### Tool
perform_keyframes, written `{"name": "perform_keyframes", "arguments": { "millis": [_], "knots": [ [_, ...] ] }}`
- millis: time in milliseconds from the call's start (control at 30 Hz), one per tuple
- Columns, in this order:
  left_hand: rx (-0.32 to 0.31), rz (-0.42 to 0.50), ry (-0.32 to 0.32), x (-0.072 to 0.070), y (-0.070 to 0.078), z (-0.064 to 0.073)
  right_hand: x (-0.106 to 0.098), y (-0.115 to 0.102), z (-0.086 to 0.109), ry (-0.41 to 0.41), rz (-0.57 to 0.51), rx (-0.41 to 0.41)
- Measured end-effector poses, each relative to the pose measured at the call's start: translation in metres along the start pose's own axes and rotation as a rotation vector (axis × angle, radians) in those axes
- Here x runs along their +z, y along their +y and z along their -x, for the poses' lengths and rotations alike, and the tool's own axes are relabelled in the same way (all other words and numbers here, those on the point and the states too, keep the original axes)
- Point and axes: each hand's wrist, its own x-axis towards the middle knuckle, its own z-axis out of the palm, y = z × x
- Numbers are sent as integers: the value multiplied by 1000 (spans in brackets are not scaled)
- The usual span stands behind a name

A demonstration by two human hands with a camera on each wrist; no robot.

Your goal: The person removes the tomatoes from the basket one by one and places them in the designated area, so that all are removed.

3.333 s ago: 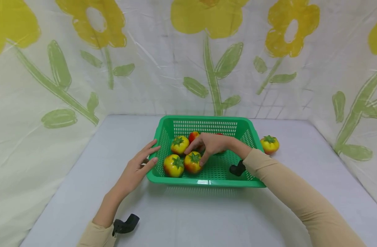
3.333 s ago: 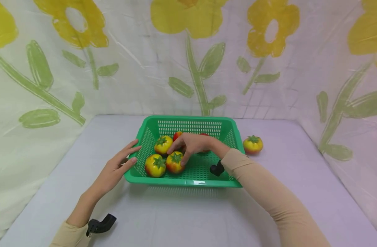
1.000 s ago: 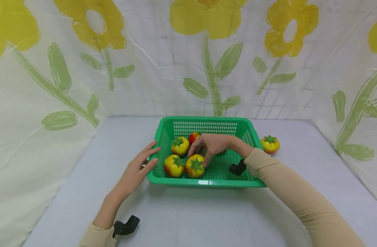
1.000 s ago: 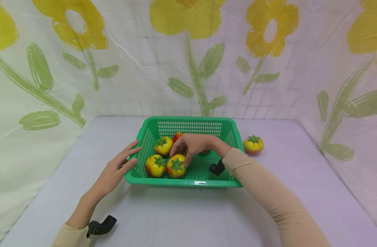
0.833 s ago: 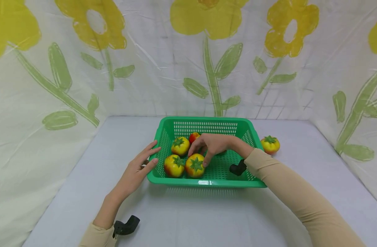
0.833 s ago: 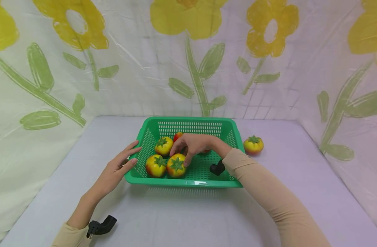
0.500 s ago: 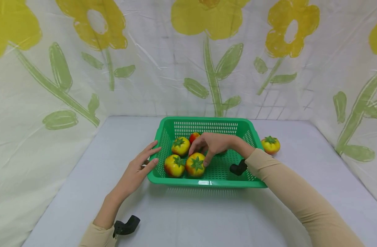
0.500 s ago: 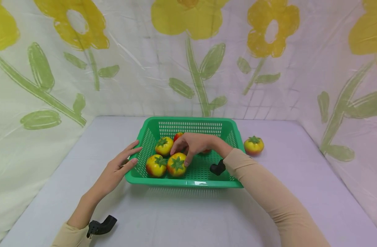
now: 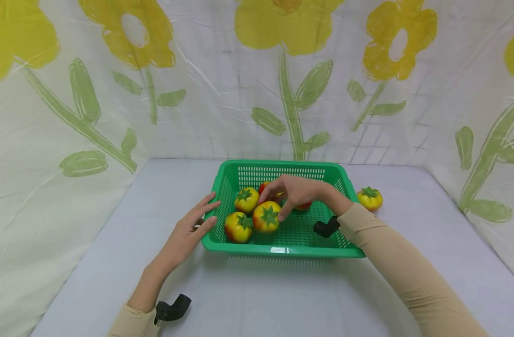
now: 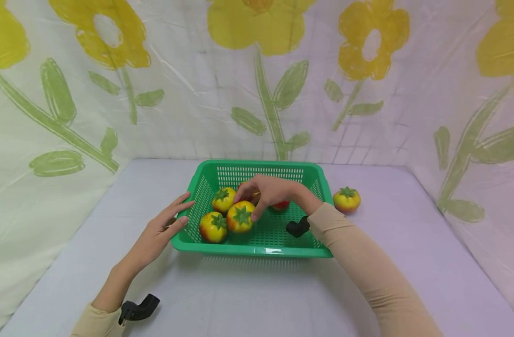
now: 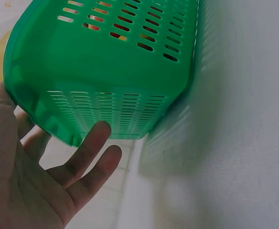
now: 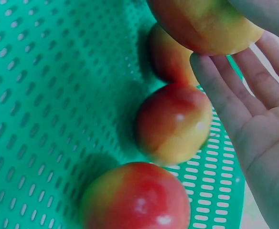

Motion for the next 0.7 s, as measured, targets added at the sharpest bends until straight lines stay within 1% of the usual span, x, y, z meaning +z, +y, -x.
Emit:
{"name": "perform_keyframes", "arguments": {
  "millis": [300, 400, 467, 700],
  "knots": [
    [0, -3, 3, 0, 0, 0, -6, -3, 5, 58, -6, -32],
    [-1, -8, 5, -1, 0, 0, -7, -4, 5, 81, -18, -26],
    [-1, -8, 5, 0, 0, 0, -8, -5, 6, 105, -28, -24],
    [-1, -1, 6, 0, 0, 0, -11, -4, 8, 232, -52, -40]
  ]
}}
